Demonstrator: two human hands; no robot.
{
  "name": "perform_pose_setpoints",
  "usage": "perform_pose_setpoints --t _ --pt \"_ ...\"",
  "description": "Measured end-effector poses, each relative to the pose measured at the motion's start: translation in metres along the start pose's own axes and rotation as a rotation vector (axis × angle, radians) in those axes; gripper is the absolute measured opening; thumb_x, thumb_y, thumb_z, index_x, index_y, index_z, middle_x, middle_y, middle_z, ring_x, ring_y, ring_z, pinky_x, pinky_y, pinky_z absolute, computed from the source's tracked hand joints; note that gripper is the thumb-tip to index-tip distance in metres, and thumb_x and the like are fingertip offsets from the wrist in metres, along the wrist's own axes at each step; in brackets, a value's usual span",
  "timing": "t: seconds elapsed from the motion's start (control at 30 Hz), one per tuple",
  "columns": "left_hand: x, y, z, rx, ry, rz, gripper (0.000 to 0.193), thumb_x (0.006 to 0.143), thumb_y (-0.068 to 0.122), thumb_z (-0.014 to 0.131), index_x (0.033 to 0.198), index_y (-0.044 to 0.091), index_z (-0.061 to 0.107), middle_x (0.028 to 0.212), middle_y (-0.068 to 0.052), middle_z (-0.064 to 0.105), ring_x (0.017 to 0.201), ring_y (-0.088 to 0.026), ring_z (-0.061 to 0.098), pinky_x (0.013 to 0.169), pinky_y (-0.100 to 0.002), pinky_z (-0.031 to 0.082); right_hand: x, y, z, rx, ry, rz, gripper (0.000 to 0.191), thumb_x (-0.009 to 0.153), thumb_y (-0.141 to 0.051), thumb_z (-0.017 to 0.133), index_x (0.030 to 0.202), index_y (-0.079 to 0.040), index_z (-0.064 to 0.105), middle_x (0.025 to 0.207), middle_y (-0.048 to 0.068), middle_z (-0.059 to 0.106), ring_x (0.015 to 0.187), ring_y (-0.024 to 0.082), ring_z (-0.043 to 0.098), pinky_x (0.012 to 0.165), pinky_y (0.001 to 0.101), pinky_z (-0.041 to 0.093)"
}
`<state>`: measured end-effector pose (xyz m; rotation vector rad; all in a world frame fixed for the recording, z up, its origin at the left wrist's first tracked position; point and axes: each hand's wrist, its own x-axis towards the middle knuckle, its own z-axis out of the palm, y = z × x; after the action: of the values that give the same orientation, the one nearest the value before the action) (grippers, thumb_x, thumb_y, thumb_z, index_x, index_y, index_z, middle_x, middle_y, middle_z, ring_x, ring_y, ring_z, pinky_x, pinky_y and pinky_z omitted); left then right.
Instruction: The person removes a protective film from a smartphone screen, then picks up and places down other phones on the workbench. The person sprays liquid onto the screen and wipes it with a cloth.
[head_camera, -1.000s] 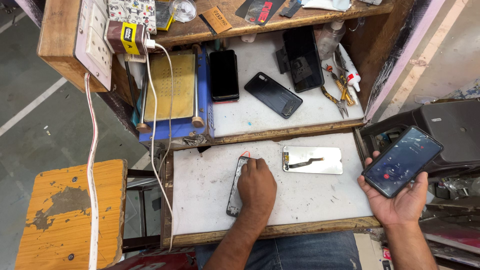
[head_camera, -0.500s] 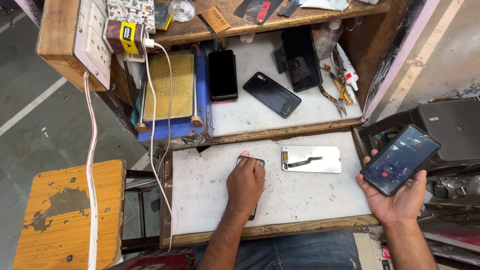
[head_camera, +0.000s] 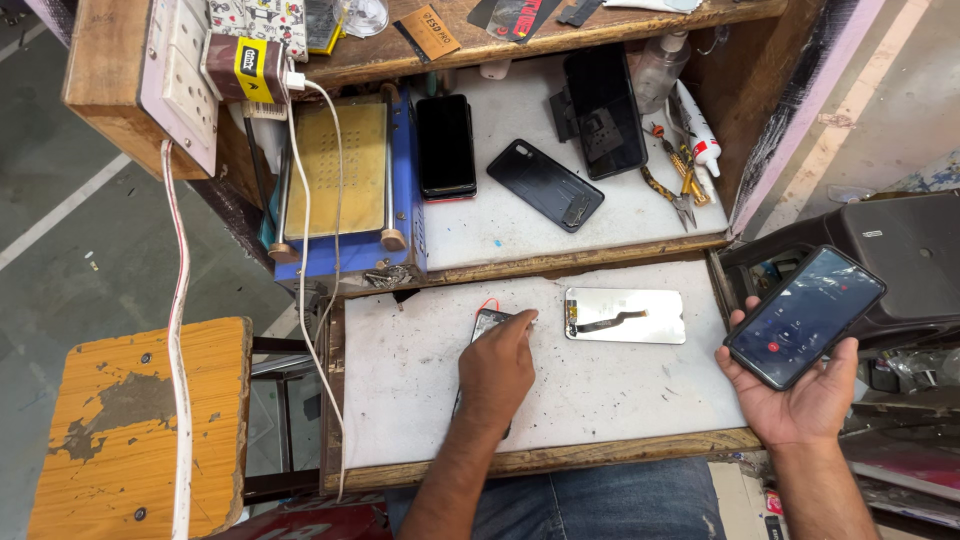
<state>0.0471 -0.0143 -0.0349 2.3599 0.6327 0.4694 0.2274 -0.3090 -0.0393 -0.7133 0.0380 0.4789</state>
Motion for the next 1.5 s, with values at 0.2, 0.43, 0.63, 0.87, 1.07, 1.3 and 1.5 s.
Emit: perform_pose_setpoints --t 0.2,0.43,0.63,0.87,1.07,1.3,1.5 --pt "-0.001 -0.004 -0.012 -0.191 0.016 -0.227 0.026 0.101 0.015 0.062 0.126 0.013 0.068 0.1 -0.006 0.079 0.087 -0.017 0.078 0.074 -0.03 0.066 0.0 0.0 -0.001 -0.006 -0.009 0.008 0.08 0.116 -0.068 0.016 0.156 -0.007 0.048 0.157 0.019 0.056 0.141 0.035 0.056 0.104 0.0572 0.05" --pt "-0.006 0.005 -0.013 -0.25 0.084 0.082 0.014 0.096 0.009 0.066 0.108 0.007 0.074 0.099 -0.01 0.079 0.086 -0.024 0.078 0.073 -0.034 0.063 0.0 -0.001 0.005 -0.098 0.008 0.006 0.08 0.113 -0.067 0.02 0.162 -0.01 0.046 0.159 0.017 0.053 0.141 0.034 0.053 0.105 0.0558 0.046" --pt "-0.003 0.011 -0.018 -0.154 0.071 0.03 0.013 0.094 0.012 0.068 0.105 0.01 0.075 0.095 -0.008 0.078 0.08 -0.027 0.077 0.069 -0.036 0.061 -0.005 -0.002 0.026 -0.224 0.093 0.003 0.077 0.103 -0.065 0.027 0.158 -0.012 0.042 0.158 0.017 0.048 0.142 0.035 0.049 0.108 0.0575 0.042" --pt "-0.009 0.006 -0.015 -0.08 0.041 0.17 0.014 0.093 0.009 0.064 0.105 0.011 0.071 0.1 -0.008 0.079 0.082 -0.027 0.077 0.069 -0.036 0.061 -0.009 -0.005 0.043 -0.241 0.1 0.012 0.076 0.1 -0.06 0.035 0.157 -0.01 0.04 0.154 0.019 0.049 0.143 0.038 0.048 0.112 0.0609 0.04" --pt "-0.009 0.007 -0.018 -0.134 -0.008 0.121 0.01 0.1 0.016 0.062 0.106 0.011 0.068 0.091 -0.008 0.078 0.078 -0.025 0.077 0.067 -0.036 0.061 -0.01 -0.005 0.038 -0.134 0.074 -0.002 0.068 0.095 -0.034 0.055 0.156 -0.004 0.043 0.151 0.022 0.053 0.145 0.041 0.049 0.115 0.0604 0.04" --pt "-0.008 0.008 -0.02 -0.145 0.01 0.071 0.012 0.1 0.022 0.063 0.103 0.011 0.068 0.084 -0.007 0.077 0.071 -0.025 0.076 0.061 -0.037 0.059 -0.007 -0.003 0.021 -0.019 -0.05 -0.023 0.082 0.073 0.002 0.063 0.154 -0.003 0.046 0.15 0.024 0.054 0.145 0.046 0.048 0.119 0.062 0.04" --pt "-0.011 0.008 -0.019 -0.291 0.019 0.074 0.014 0.101 0.022 0.062 0.104 0.009 0.068 0.081 -0.009 0.077 0.069 -0.024 0.076 0.061 -0.035 0.059 -0.003 -0.001 0.012 -0.073 -0.048 -0.023 0.083 0.07 0.008 0.056 0.152 -0.005 0.046 0.153 0.02 0.053 0.147 0.045 0.047 0.118 0.0612 0.039"
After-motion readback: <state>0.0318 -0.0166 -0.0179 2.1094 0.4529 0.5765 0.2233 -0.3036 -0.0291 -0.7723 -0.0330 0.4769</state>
